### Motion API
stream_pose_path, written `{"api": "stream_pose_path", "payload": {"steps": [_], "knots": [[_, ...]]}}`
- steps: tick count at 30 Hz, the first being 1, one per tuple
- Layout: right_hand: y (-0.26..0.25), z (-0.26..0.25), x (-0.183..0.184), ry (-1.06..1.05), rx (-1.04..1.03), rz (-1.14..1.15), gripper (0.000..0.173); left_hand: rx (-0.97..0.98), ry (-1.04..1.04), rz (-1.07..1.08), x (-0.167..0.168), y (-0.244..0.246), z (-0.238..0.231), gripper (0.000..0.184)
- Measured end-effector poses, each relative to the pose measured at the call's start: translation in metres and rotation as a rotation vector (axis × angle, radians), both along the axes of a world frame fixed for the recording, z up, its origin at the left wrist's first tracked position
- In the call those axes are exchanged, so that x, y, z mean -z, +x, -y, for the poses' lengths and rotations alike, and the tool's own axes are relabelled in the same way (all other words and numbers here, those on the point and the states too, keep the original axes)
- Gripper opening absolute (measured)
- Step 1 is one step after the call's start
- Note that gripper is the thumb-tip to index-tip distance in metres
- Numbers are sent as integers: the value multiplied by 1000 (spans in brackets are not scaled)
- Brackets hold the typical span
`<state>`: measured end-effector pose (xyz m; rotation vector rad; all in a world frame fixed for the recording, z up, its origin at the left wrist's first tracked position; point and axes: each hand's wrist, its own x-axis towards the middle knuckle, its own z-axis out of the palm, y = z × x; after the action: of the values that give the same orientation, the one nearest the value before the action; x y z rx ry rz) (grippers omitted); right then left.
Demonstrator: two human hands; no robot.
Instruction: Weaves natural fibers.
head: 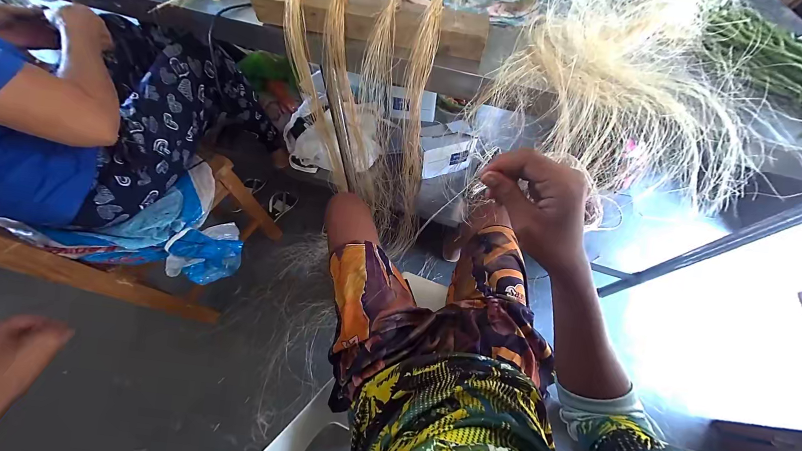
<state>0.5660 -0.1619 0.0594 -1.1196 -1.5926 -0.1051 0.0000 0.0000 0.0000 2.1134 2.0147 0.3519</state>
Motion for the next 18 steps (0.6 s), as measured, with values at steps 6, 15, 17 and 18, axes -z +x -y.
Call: {"api": "stream_pose_path", "payload": {"steps": [6,15,17,18], "knots": [[-27,7,-18,-1,-119,113,10,851,291,343,-100,248,52,33],[-37,14,-25,100,-133,232,11,1067,-115,933,-92,319,86,14],[-39,14,-24,106,-128,229,11,1089,-121,966,-89,320,86,14],[-39,13,-23,112,-122,230,11,1096,-131,986,-89,320,85,16]]}}
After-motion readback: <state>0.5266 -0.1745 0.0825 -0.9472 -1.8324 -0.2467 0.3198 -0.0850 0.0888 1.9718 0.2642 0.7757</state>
